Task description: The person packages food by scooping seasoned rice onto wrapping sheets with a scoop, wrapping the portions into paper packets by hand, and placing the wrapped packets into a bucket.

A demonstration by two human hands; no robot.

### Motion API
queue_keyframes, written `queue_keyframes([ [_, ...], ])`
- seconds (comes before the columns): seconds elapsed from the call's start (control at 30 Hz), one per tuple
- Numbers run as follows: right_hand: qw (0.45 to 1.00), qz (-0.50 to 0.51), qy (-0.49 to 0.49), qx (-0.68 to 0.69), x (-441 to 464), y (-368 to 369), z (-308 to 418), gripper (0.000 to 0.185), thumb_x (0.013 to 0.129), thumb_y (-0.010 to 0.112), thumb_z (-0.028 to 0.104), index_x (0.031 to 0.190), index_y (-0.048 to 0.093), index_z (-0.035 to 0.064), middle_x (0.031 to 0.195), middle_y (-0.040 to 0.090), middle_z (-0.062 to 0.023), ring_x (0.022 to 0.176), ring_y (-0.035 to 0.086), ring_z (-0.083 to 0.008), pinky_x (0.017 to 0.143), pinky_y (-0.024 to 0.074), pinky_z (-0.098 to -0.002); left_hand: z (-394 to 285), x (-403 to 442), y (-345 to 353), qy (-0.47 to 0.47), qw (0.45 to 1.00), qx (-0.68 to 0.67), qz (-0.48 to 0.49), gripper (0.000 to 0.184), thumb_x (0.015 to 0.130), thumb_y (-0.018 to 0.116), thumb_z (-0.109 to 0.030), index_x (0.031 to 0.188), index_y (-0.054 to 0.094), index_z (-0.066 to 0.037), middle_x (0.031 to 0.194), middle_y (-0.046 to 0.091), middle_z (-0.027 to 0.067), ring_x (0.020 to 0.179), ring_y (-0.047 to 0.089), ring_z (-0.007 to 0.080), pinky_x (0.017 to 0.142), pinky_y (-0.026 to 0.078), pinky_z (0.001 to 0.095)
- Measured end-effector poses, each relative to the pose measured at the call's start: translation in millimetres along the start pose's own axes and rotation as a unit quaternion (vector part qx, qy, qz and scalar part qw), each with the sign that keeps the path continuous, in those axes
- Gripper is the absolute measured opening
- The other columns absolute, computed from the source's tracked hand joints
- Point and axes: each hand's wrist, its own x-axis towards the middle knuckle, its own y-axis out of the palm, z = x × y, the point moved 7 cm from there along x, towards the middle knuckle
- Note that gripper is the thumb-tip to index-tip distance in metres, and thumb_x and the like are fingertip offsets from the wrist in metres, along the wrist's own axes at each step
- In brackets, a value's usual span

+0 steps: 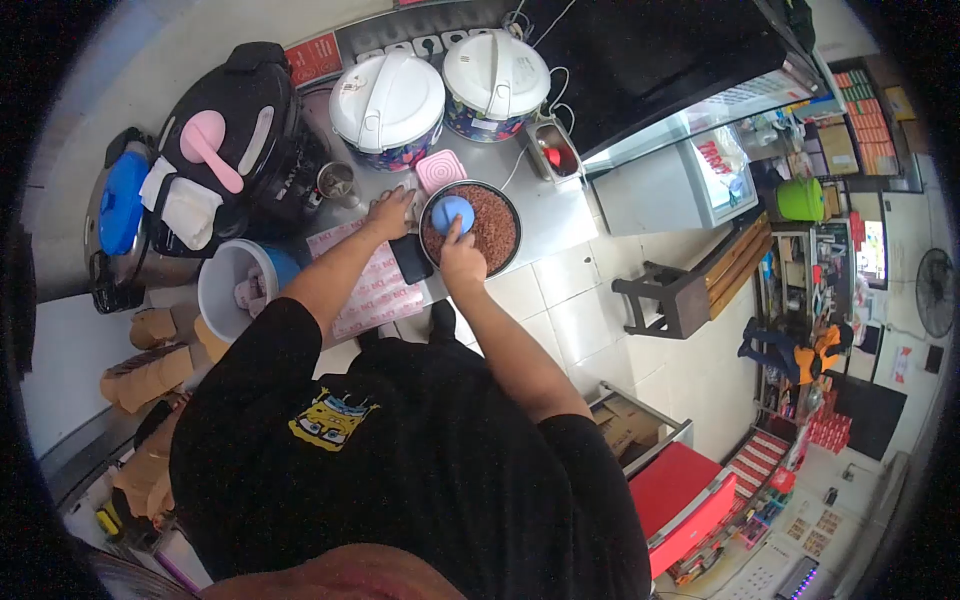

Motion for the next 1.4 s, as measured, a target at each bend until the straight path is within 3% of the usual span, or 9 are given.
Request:
queue_keyframes([
  [0.23,0.999,0.041,0.001,0.022,3,7,1,0.071,0.097,0.050,0.011,0.160,0.020,-0.0007,0.107,0.062,-0.0259,0.077,0.074,-0.0393,0.065,0.0615,-0.0476,-19,7,4,0.056,0.996,0.062,0.034,0.073,0.076,0.078,-0.032,0.141,0.052,-0.012,0.134,0.058,0.0136,0.132,0.050,0.0328,0.105,0.042,0.0549],
  [0.5,0.999,0.048,0.003,0.010,6,13,4,0.072,0.096,0.051,0.012,0.160,0.020,0.0001,0.107,0.063,-0.0253,0.077,0.074,-0.0388,0.065,0.0617,-0.0472,-25,30,30,0.109,0.992,0.038,-0.055,0.030,0.087,0.063,-0.017,0.115,0.069,-0.005,0.115,0.069,0.0125,0.116,0.063,0.0287,0.099,0.049,0.0436],
  [0.63,0.997,0.072,0.001,0.008,9,12,5,0.071,0.097,0.051,0.013,0.160,0.020,0.0005,0.111,0.063,-0.0268,0.083,0.074,-0.0407,0.070,0.0619,-0.0472,-9,48,48,0.112,0.991,0.035,-0.070,0.024,0.092,0.057,-0.014,0.108,0.072,-0.004,0.113,0.070,0.0160,0.108,0.068,0.0335,0.092,0.054,0.0459],
  [0.83,0.995,0.095,-0.001,0.016,16,-6,1,0.068,0.098,0.048,0.013,0.160,0.022,0.0005,0.114,0.063,-0.0290,0.089,0.074,-0.0410,0.075,0.0618,-0.0473,46,13,16,-0.146,0.921,-0.318,-0.173,0.022,0.087,0.066,-0.020,0.096,0.074,-0.002,0.086,0.074,0.0209,0.085,0.074,0.0343,0.078,0.055,0.0463],
  [1.07,0.992,0.113,0.010,0.049,21,-32,-2,0.064,0.099,0.046,0.013,0.160,0.028,0.0059,0.119,0.065,-0.0296,0.099,0.072,-0.0422,0.083,0.0600,-0.0485,21,-65,53,-0.204,0.843,-0.481,-0.130,0.020,0.087,0.074,-0.022,0.096,0.077,-0.004,0.082,0.075,0.0141,0.073,0.071,0.0245,0.070,0.054,0.0381],
  [1.13,0.992,0.114,0.013,0.057,18,-33,2,0.062,0.100,0.046,0.014,0.159,0.029,0.0063,0.120,0.066,-0.0298,0.101,0.072,-0.0430,0.084,0.0598,-0.0485,6,-70,60,-0.209,0.800,-0.549,-0.120,0.016,0.088,0.075,-0.018,0.096,0.078,-0.003,0.082,0.076,0.0110,0.071,0.069,0.0195,0.068,0.053,0.0353],
  [1.17,0.991,0.114,0.025,0.060,13,-32,4,0.062,0.100,0.046,0.014,0.159,0.029,0.0065,0.120,0.065,-0.0298,0.101,0.072,-0.0428,0.084,0.0597,-0.0489,-5,-72,63,-0.211,0.719,-0.654,-0.105,0.015,0.088,0.075,-0.014,0.097,0.078,-0.003,0.082,0.076,0.0086,0.071,0.068,0.0164,0.067,0.053,0.0337],
  [1.27,0.992,0.106,0.042,0.062,0,-25,10,0.063,0.099,0.047,0.016,0.159,0.030,0.0071,0.120,0.064,-0.0297,0.101,0.072,-0.0425,0.084,0.0595,-0.0499,-4,-67,71,-0.249,0.699,-0.654,-0.146,0.017,0.088,0.075,-0.015,0.099,0.078,-0.002,0.083,0.076,0.0087,0.071,0.067,0.0158,0.067,0.053,0.0332],
  [1.4,0.994,0.080,0.043,0.058,-6,-20,4,0.063,0.099,0.048,0.017,0.159,0.031,0.0080,0.120,0.062,-0.0276,0.100,0.071,-0.0420,0.084,0.0588,-0.0513,19,-70,68,-0.294,0.788,-0.509,-0.183,0.019,0.084,0.077,-0.019,0.100,0.080,-0.009,0.085,0.076,0.0149,0.075,0.072,0.0260,0.072,0.055,0.0375],
])
